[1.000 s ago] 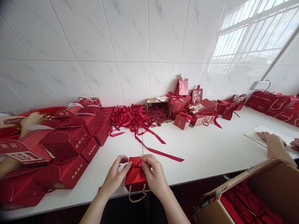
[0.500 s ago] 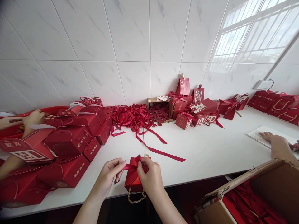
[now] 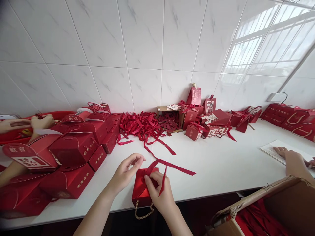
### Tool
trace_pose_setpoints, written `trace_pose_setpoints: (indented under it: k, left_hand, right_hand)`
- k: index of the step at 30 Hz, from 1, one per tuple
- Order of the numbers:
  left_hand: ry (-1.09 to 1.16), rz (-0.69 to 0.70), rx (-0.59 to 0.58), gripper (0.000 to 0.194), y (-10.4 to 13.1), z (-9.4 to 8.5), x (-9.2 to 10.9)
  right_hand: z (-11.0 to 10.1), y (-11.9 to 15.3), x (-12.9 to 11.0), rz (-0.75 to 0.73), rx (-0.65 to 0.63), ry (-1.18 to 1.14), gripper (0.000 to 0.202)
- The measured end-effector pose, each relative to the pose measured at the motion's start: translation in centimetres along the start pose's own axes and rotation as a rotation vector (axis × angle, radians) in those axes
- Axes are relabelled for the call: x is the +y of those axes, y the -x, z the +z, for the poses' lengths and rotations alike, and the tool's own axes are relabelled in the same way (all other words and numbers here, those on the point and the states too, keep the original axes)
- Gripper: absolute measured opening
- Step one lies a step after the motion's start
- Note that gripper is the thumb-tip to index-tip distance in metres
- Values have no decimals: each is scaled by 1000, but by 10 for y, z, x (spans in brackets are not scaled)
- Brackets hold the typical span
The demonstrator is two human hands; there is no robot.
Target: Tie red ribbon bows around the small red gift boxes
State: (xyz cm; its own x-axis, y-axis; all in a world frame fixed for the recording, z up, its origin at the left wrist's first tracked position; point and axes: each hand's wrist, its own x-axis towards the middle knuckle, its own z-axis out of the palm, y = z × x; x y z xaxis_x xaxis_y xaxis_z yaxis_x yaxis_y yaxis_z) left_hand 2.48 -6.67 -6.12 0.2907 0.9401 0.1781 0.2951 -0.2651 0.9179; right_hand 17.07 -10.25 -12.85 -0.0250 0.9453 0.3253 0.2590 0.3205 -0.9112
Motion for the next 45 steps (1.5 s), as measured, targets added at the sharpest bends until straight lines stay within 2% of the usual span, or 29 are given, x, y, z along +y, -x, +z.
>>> trace_pose_setpoints:
  k: [4, 8, 10, 13, 18, 22, 25, 29, 32, 35, 38, 40, 45]
  left_hand:
    - [-20, -56, -41, 20, 13, 1, -27]
    - [33, -28, 37, 16, 26, 8, -40]
    - [66, -35, 35, 16, 30, 13, -42]
    - [48, -35, 44, 13, 32, 19, -43]
    - [24, -22, 145, 16, 31, 25, -49]
    - [71, -18, 174, 15, 32, 27, -54]
    - [83, -14, 177, 12, 33, 28, -55]
    - [65, 5, 177, 11, 33, 28, -53]
    - [58, 8, 180, 12, 32, 28, -54]
    - [62, -7, 183, 7, 29, 30, -57]
    - [78, 6, 302, 14, 26, 32, -61]
    - [40, 59, 352, 11, 28, 31, -62]
    - [-146, 163, 177, 7, 37, 25, -61]
  right_hand:
    - [-3, 0, -2, -5, -29, -44, 33]
    - [1, 0, -1, 82, 41, -84, 28]
    - [5, 0, 1, 135, 98, -154, 20]
    - [9, 1, 2, 157, 171, -226, 22]
    - [4, 3, -1, 77, 134, -66, 11]
    - [1, 5, 1, 2, 98, 63, 16]
    - [3, 7, 5, -21, 118, 110, 16]
    - [5, 9, 7, 61, 159, 143, 18]
    - [6, 10, 7, 177, 127, 84, 21]
    - [7, 10, 8, 224, 95, -2, 28]
    - [10, 10, 9, 230, 111, -81, 31]
    - [12, 11, 9, 257, 129, -138, 32]
    - [14, 11, 5, 278, 133, -197, 32]
